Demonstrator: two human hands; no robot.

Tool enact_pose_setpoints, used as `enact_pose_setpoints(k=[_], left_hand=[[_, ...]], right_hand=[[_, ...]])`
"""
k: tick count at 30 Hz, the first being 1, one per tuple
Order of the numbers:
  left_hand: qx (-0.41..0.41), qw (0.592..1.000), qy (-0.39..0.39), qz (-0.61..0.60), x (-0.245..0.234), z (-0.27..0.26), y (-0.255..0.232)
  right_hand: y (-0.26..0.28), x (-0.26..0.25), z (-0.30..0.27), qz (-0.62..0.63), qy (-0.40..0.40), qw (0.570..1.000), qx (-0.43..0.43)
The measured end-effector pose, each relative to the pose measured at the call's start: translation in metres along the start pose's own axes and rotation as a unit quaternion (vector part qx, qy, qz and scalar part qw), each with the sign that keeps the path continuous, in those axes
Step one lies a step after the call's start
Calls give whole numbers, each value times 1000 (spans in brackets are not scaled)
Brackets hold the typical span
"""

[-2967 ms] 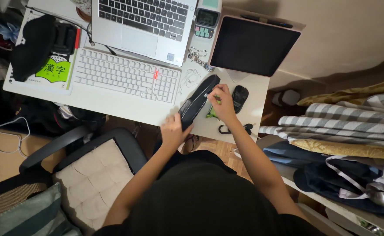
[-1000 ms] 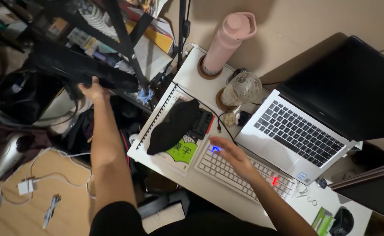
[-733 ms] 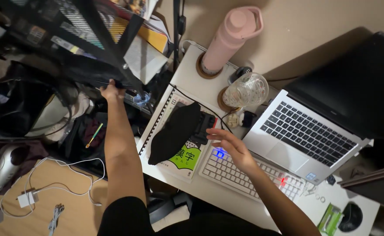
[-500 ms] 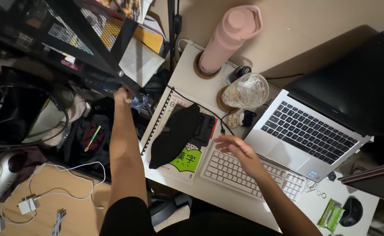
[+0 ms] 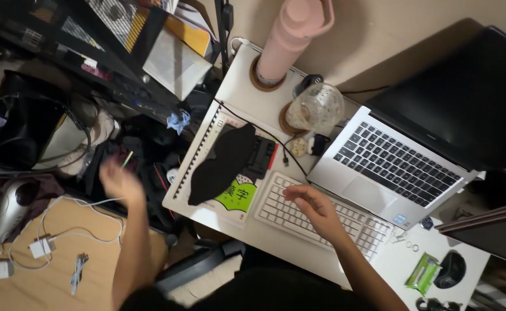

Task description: The person walks to a desk and organizes electronic accessories. They pick up a black pouch, a white charging cable, and a power adapter, then coil the cable and place the items into the pouch before zipping it closed.

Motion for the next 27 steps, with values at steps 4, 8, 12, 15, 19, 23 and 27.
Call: enact_pose_setpoints(k=[4,8,12,15,19,23,27], left_hand=[[25,986,154,65,-132,-160,-13],[162,878,405,196,-119,-290,-22],[173,738,491,429,-110,-356,-1],[127,757,429,476,-116,-357,6],[46,781,402,477,-129,-392,14],[14,740,454,496,-145,-417,28],[-39,716,468,516,-178,-437,32]], right_hand=[[-9,-18,-14,7,-10,1000,-20],[-13,-25,-32,22,10,999,-44],[-15,-33,-61,30,45,997,-46],[-16,-44,-87,36,71,996,-34],[-25,-70,-108,-12,82,996,-14],[-24,-77,-107,-47,107,993,-29],[-20,-81,-110,-28,113,993,-22]])
Point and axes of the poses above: each hand's wrist, its own z-axis towards the middle knuckle, its own x-axis out of the palm, y = z × x, the point moved 7 cm from there along z, towards the middle knuckle, and after that the axes turned 10 degrees about z, right-handed, at the moved point
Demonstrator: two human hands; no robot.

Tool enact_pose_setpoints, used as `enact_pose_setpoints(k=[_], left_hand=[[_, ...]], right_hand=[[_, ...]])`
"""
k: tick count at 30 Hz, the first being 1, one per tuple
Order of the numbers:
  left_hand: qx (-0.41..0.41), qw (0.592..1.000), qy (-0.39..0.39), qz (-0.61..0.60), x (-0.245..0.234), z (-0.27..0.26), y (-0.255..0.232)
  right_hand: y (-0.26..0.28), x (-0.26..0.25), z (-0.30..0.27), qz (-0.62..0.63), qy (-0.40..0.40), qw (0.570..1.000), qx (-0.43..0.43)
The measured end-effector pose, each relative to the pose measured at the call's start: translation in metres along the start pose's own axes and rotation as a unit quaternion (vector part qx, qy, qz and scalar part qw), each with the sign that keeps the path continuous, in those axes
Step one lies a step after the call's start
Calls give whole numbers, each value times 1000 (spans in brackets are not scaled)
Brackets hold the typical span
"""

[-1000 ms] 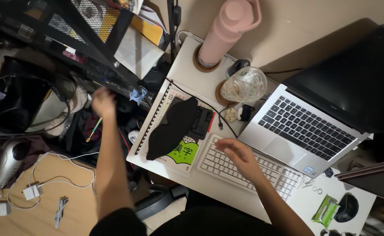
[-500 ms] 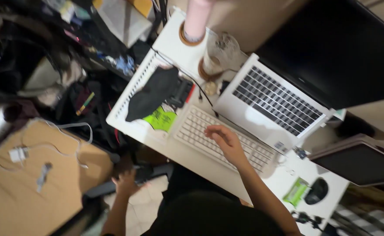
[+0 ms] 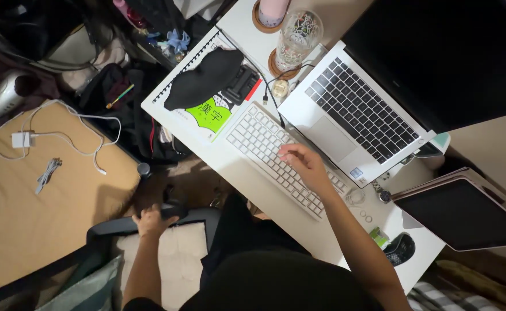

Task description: The person walks to a desk and organizes electronic accessories. They pick up a black pouch, a white charging cable, and a power adapter, then coil the cable and place the items into the pouch before zipping it closed.

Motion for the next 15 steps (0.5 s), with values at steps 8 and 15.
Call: enact_pose_setpoints(k=[8,15], left_hand=[[-89,980,162,-81,17,-56,67],[102,972,-176,-113,-138,57,15]], right_hand=[[1,-24,-14,-6,-35,999,-37],[26,-22,41,-106,-182,975,-70]])
Point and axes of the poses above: each hand's wrist, its own z-axis towards the middle knuckle, its own x-axis out of the palm, y = z × x, the point moved 7 cm from there along z, towards the middle knuckle, and after that the axes turned 10 degrees about z, right-handed, at the moved point
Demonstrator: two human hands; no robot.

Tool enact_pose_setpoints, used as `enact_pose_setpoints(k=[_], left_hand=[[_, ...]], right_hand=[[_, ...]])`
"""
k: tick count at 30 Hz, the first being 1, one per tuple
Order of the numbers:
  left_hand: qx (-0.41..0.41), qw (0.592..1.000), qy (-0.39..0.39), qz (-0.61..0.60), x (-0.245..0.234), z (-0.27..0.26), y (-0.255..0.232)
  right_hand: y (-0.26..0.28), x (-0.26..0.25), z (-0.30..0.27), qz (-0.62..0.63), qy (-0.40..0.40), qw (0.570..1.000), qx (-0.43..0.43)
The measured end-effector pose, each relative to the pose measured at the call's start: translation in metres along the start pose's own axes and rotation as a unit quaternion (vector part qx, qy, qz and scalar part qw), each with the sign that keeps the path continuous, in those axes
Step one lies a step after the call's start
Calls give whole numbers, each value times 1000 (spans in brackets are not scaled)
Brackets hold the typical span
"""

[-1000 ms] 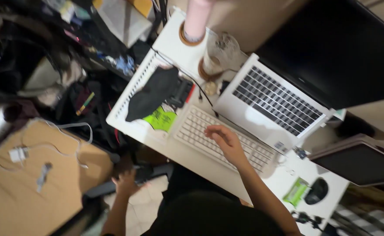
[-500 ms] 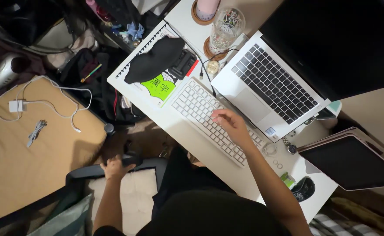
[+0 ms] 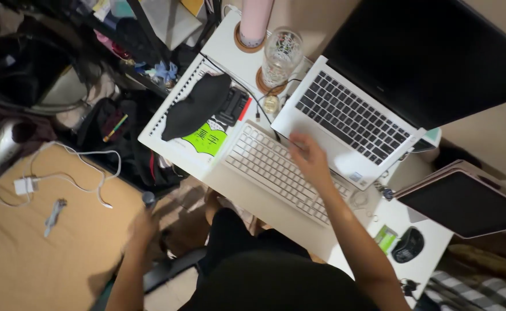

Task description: The person walks to a desk and organizes electronic accessories. They pick up a black pouch, a white charging cable, and a power adapter, then coil the cable and place the items into the pouch before zipping it closed.

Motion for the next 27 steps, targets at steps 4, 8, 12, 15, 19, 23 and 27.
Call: enact_pose_setpoints(k=[4,8,12,15,19,23,27], left_hand=[[73,959,-244,-125,-124,141,-79],[70,975,-152,-144,-160,254,-163],[63,987,-16,-150,-136,308,-190],[63,993,71,-65,-120,313,-194],[80,989,79,-96,-121,330,-186],[143,973,58,-171,-114,327,-176],[176,957,70,-220,-111,325,-169]], right_hand=[[50,23,80,-165,-111,969,-145],[52,47,142,-202,-219,929,-218],[5,72,167,-134,-338,919,-150],[-5,81,168,-134,-367,909,-148],[2,86,172,-153,-380,900,-152],[8,91,184,-100,-377,905,-172],[-7,89,193,-1,-387,908,-161]])
Point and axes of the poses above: each hand's wrist, its own z-axis towards the middle knuckle, its own x-axis out of the palm, y = z × x, the point moved 7 cm from there along z, towards the middle knuckle, and after that the axes turned 10 degrees about z, right-handed, at the moved point
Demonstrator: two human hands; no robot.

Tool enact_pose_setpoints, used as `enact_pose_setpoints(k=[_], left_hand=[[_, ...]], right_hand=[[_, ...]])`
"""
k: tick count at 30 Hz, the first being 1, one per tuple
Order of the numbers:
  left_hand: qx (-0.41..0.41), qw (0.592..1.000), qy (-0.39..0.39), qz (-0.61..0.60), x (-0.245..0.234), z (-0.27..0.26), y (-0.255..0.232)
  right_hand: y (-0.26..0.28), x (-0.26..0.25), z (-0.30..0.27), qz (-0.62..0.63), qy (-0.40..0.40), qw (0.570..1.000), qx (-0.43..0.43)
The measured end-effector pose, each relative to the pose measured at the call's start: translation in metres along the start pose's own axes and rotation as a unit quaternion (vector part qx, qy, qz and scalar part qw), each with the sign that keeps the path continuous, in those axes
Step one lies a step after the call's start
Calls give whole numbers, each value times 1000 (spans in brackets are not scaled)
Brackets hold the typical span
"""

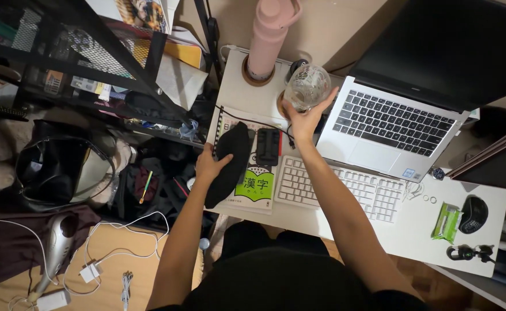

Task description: The person walks to a desk and organizes electronic accessories. They pick up a black pouch, a white charging cable, and a power adapter, then coil the cable and place the items into the pouch before zipping it closed.

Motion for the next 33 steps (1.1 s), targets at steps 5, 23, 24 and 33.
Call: enact_pose_setpoints(k=[5,23,24,33], left_hand=[[24,996,37,-81,-12,-7,7],[11,982,54,181,-48,-18,-7],[11,978,62,199,-50,-16,-14],[238,965,-106,-18,-40,62,-111]], right_hand=[[-20,-3,8,-26,-9,1000,5],[-1,111,-35,112,123,986,8],[-3,115,-33,98,120,988,17],[-13,97,-38,19,210,975,-71]])
Point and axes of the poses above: each hand's wrist, its own z-axis towards the middle knuckle, its own x-axis out of the palm, y = z × x, the point moved 7 cm from there along z, towards the middle knuckle, and after that the axes turned 10 degrees about z, right-handed, at the moved point
